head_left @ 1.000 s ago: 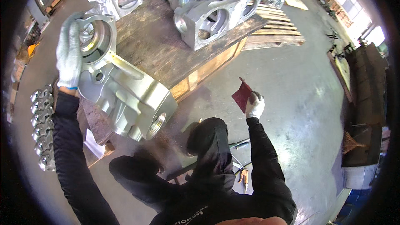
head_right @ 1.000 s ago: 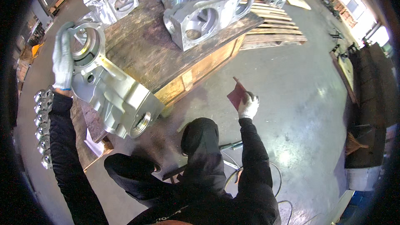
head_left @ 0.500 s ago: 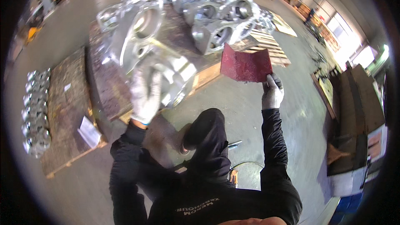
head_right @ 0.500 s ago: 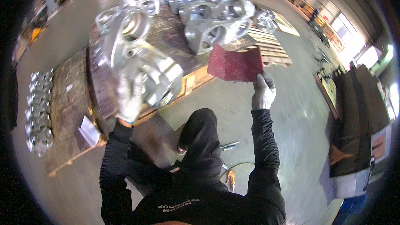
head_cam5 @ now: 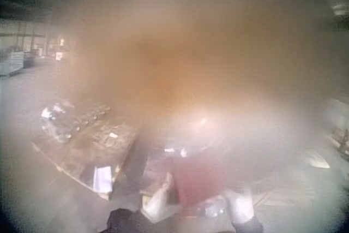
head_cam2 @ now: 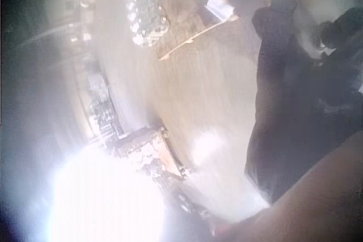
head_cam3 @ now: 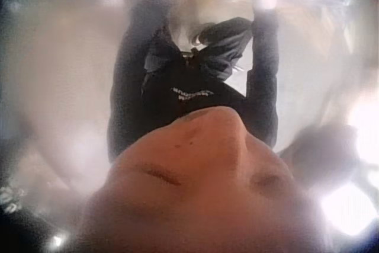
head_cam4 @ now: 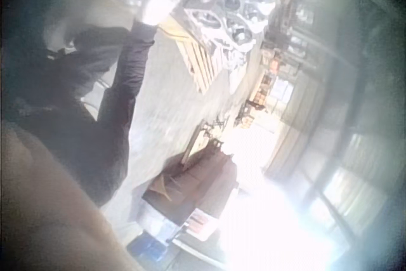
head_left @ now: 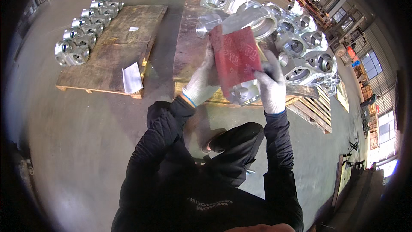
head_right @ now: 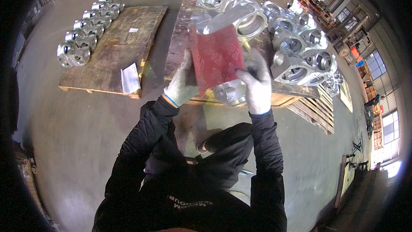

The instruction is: The person sits at a workbench and deburrs a large aluminum casting using a handheld deburring tool, then smooths the surface with a red abrasive pad. The person rotates the casting to access different edges and faces, then places the finished part on a pallet with other similar parts.

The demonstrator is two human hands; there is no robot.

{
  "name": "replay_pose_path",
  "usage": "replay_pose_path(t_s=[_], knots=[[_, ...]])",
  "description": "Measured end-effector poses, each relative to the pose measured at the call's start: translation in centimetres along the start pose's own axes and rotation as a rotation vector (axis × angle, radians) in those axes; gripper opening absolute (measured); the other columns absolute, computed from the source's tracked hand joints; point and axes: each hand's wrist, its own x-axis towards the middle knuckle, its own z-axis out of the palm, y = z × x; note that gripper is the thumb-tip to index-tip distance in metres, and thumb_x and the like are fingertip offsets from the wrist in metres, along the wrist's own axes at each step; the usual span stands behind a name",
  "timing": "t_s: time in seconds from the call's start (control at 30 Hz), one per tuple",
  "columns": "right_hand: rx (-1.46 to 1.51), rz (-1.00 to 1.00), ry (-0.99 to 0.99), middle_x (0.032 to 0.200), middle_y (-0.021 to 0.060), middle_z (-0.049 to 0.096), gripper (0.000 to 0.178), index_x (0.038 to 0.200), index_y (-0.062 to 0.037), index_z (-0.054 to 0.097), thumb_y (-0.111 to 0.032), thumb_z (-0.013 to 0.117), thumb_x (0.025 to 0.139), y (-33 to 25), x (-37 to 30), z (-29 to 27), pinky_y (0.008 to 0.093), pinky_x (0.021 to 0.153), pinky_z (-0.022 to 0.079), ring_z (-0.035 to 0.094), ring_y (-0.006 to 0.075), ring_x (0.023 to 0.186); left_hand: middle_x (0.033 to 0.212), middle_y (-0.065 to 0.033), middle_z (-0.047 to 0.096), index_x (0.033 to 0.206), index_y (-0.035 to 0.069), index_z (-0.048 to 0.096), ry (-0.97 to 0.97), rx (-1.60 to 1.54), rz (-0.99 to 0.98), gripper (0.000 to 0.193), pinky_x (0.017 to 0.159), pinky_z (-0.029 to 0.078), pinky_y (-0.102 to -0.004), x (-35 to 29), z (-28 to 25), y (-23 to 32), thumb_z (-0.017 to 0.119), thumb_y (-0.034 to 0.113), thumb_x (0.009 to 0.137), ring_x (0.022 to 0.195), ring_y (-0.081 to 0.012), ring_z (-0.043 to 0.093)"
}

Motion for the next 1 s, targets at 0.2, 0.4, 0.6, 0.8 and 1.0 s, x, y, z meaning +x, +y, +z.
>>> replay_pose_path(t_s=[0.2,0.4,0.6,0.8,1.0], knots=[[-0.197,0.009,-0.385,0.133,0.0101,0.056,0.035,0.129,0.0048,0.066,-0.009,0.065,0.097,1.5,-0.8,2.1,0.0304,0.097,0.049,0.063,0.0194,0.104,0.136,-0.0123,0.059,0.149,0.006,0.047,0.102,-0.12,-0.204,0.081,0.115,0.042,-0.0432,-0.2,1.7,-0.3,0.045,0.071,0.1,0.129,-0.0262,0.054],[0.136,0.264,-0.227,0.15,0.0119,0.053,0.051,0.15,0.0008,0.047,-0.024,0.056,0.107,0.7,-2.3,1.3,0.0364,0.11,0.044,0.056,0.0195,0.129,0.134,-0.0171,0.064,0.143,-0.004,0.051,0.308,0.446,0.101,0.068,0.104,0.046,-0.0354,-0.5,3.2,-1.2,0.054,0.053,0.105,0.121,-0.0232,0.06],[-0.242,-0.191,0.004,0.141,0.0136,0.056,0.065,0.154,-0.0042,0.045,0.001,0.067,0.094,0.8,-4.7,1.0,0.0335,0.104,0.049,0.06,0.0192,0.119,0.121,-0.0253,0.067,0.131,-0.006,0.056,0.21,0.585,0.233,0.061,0.099,0.048,-0.0407,-1.1,5.9,-3.4,0.059,0.049,0.104,0.114,-0.0325,0.065],[-0.498,-0.374,-0.092,0.159,0.0228,0.04,0.06,0.152,0.0005,0.047,0.002,0.057,0.093,1.2,-6.7,-0.2,0.0422,0.123,0.028,0.038,0.0348,0.148,0.14,-0.0246,0.054,0.148,-0.003,0.041,-0.039,0.585,0.059,0.068,0.107,0.041,-0.0425,-2.3,7.6,-4.5,0.053,0.049,0.106,0.128,-0.0328,0.055],[-0.739,-0.406,0.021,0.158,0.0274,0.037,0.089,0.16,-0.0011,0.026,-0.009,0.072,0.085,2.4,-11.1,-2.0,0.0472,0.121,0.032,0.037,0.0432,0.148,0.151,-0.0139,0.05,0.156,0.0,0.038,-0.241,0.513,-0.142,0.064,0.12,0.036,-0.0343,-3.6,7.7,-4.5,0.039,0.046,0.112,0.141,-0.0225,0.047]])
